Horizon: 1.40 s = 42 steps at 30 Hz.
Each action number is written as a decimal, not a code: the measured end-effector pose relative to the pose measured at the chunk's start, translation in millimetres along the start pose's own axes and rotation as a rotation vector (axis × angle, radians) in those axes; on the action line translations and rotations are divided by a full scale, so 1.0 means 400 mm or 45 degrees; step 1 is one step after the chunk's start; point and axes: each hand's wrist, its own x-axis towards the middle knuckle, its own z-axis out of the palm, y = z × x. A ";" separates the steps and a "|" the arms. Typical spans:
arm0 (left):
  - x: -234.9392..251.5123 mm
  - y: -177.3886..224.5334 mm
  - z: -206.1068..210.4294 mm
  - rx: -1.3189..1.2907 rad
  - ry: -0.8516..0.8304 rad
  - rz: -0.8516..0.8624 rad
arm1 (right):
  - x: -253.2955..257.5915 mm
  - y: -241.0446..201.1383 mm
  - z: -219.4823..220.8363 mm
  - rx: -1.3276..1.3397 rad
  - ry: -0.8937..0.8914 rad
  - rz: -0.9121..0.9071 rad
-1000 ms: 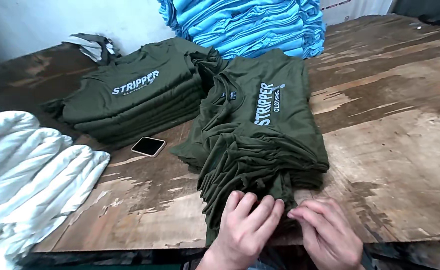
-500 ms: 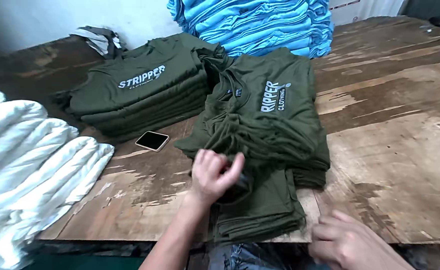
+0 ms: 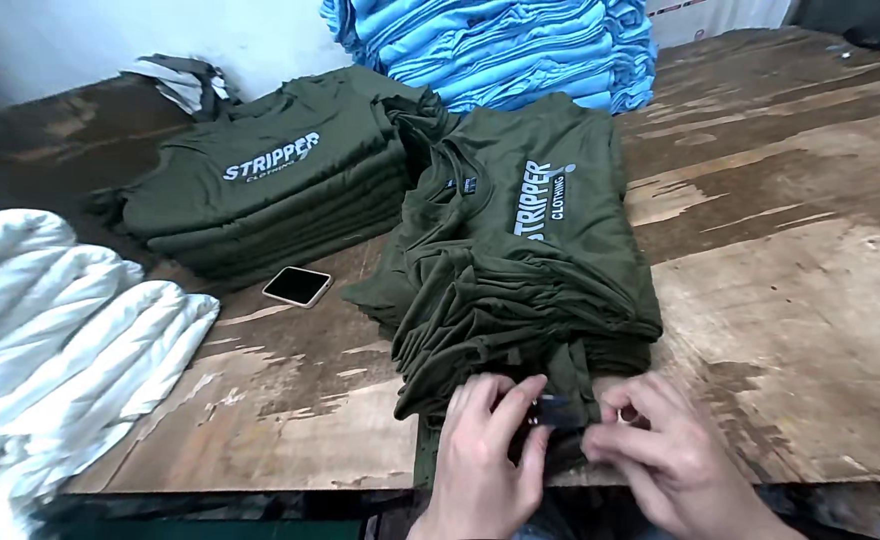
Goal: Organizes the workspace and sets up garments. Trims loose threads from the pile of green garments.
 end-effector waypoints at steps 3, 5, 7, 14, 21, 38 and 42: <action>-0.005 -0.003 -0.005 -0.062 -0.092 0.097 | -0.018 0.013 -0.074 0.100 -0.461 -0.020; 0.001 0.000 0.000 -0.031 -0.167 0.104 | -0.016 -0.002 -0.113 0.029 -0.778 0.031; 0.006 -0.003 0.007 -0.028 -0.179 0.058 | -0.014 -0.029 -0.110 -0.056 -0.734 0.151; 0.039 -0.016 -0.016 -0.340 -0.136 0.061 | 0.032 -0.084 0.067 -0.060 0.376 0.342; 0.090 -0.022 -0.004 -0.477 -0.112 -0.398 | 0.084 -0.037 0.115 0.888 0.451 0.504; 0.052 -0.020 -0.039 -0.466 -0.181 -0.228 | -0.034 -0.051 0.043 -0.101 0.471 0.038; 0.028 -0.009 -0.018 0.047 0.099 0.367 | -0.063 -0.056 0.036 -0.051 0.440 0.039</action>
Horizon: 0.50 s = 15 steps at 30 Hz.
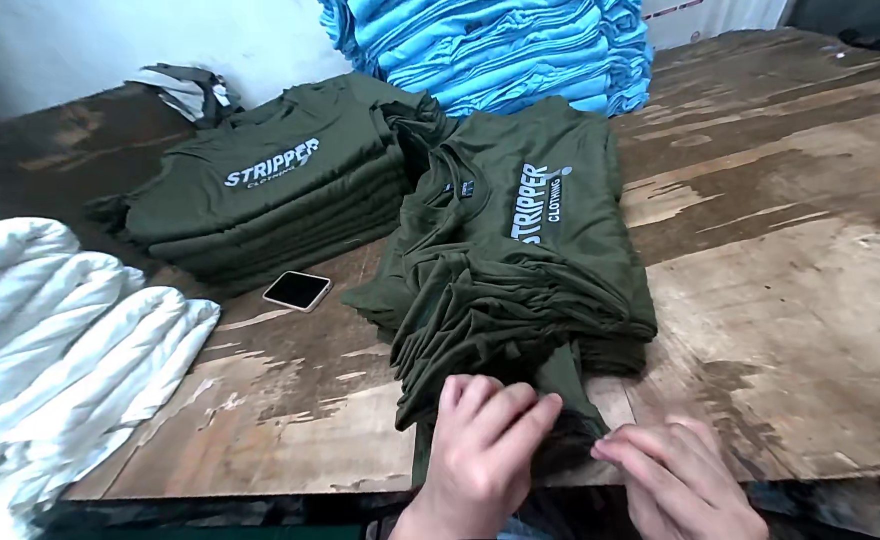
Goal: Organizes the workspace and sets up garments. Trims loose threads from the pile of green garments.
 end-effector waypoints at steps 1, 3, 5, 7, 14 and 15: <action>0.001 0.006 0.004 0.083 0.002 0.106 | -0.001 -0.002 0.004 0.002 0.011 -0.002; 0.004 0.011 0.014 0.169 -0.020 0.245 | -0.001 -0.007 0.015 0.014 0.030 -0.014; 0.008 0.006 0.021 0.173 -0.032 0.276 | 0.000 -0.007 0.024 0.040 0.033 -0.032; 0.009 0.001 0.017 0.154 -0.023 0.218 | 0.001 -0.003 0.018 0.078 -0.001 -0.039; 0.016 -0.019 -0.020 -0.081 0.012 -0.208 | 0.022 0.008 0.022 -0.304 0.047 0.028; 0.017 -0.019 -0.020 -0.081 0.013 -0.222 | 0.029 0.004 0.036 -0.370 0.070 0.046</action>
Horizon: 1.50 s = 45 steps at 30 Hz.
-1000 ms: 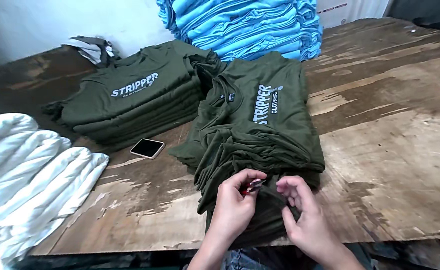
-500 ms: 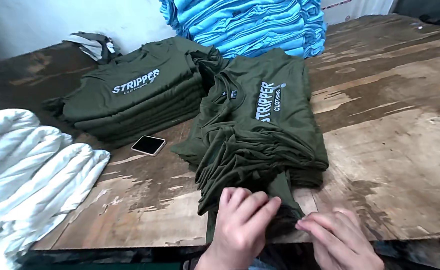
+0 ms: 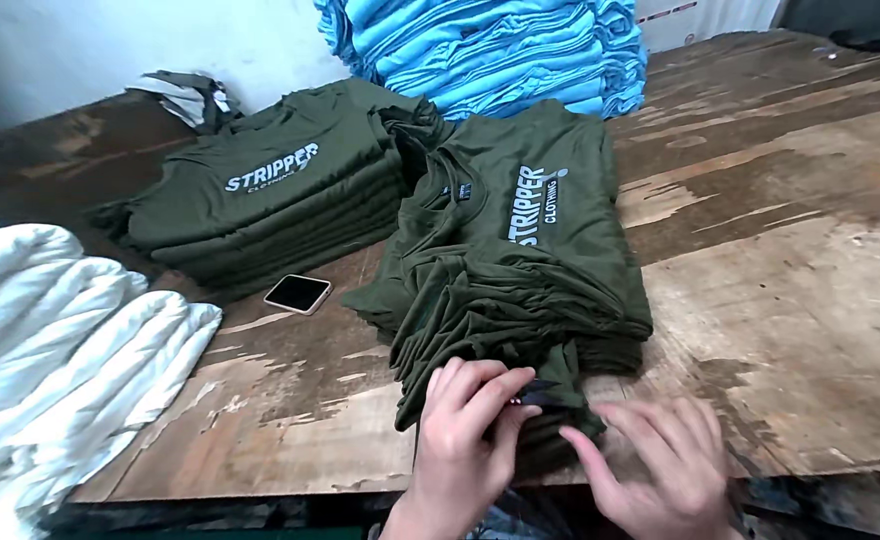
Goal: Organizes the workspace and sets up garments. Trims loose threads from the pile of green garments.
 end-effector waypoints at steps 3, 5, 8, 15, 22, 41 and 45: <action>-0.005 0.007 0.006 0.005 -0.009 0.002 | -0.001 0.001 0.027 0.096 0.069 0.006; -0.007 0.003 0.004 0.013 -0.022 0.024 | -0.006 0.004 0.022 0.173 0.114 0.014; -0.018 0.002 0.005 0.063 -0.015 0.110 | -0.015 0.010 0.010 0.184 0.098 0.027; -0.019 0.036 0.047 0.276 -0.010 0.450 | -0.017 0.001 0.019 0.187 0.123 0.013; -0.003 0.029 0.046 0.113 -0.224 0.046 | -0.036 -0.011 -0.004 0.133 0.028 0.076; 0.084 -0.037 -0.024 -0.107 -0.158 -0.236 | -0.029 -0.089 0.066 0.321 -0.413 -0.420; 0.089 -0.108 -0.061 0.257 0.020 0.041 | 0.001 -0.043 -0.024 0.609 -1.000 -0.516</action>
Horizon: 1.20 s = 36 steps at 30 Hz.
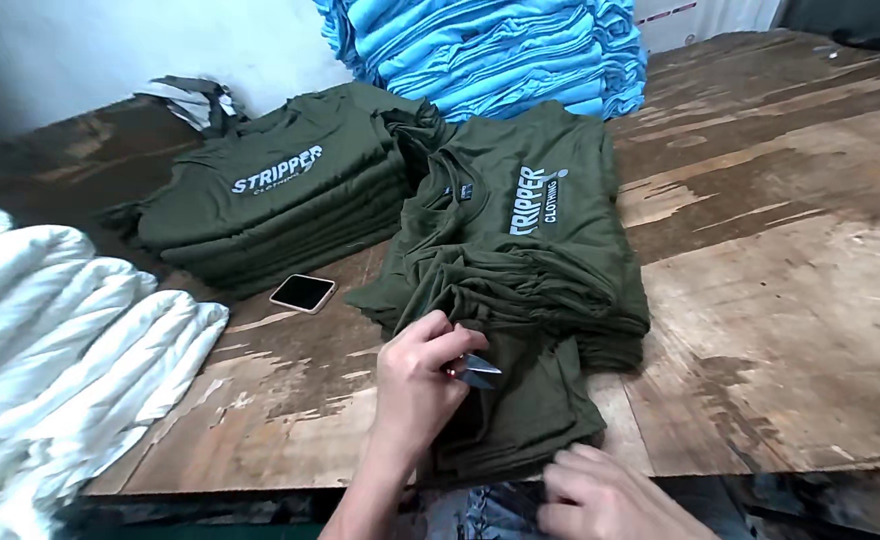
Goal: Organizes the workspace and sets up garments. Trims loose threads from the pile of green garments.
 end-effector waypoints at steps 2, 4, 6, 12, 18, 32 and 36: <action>-0.011 0.009 0.005 0.091 -0.045 -0.058 | -0.033 -0.022 -0.062 -0.023 -0.385 0.179; -0.019 0.057 0.011 0.189 -0.132 -0.205 | -0.047 -0.037 -0.108 -0.087 -0.479 0.354; -0.025 0.110 0.021 0.309 -0.155 -0.294 | -0.045 -0.049 -0.135 -0.138 -0.246 0.489; -0.073 0.149 0.089 0.166 -0.122 -0.190 | -0.002 0.013 -0.037 -0.453 0.558 0.732; -0.120 0.170 0.042 0.021 -0.222 -0.140 | -0.028 0.021 0.009 -0.247 0.807 0.800; -0.118 0.207 0.075 0.225 -0.140 -0.013 | -0.047 0.004 0.004 -0.500 0.732 0.772; -0.131 0.202 0.060 0.165 -0.158 -0.053 | -0.047 -0.009 -0.014 -0.499 0.863 0.804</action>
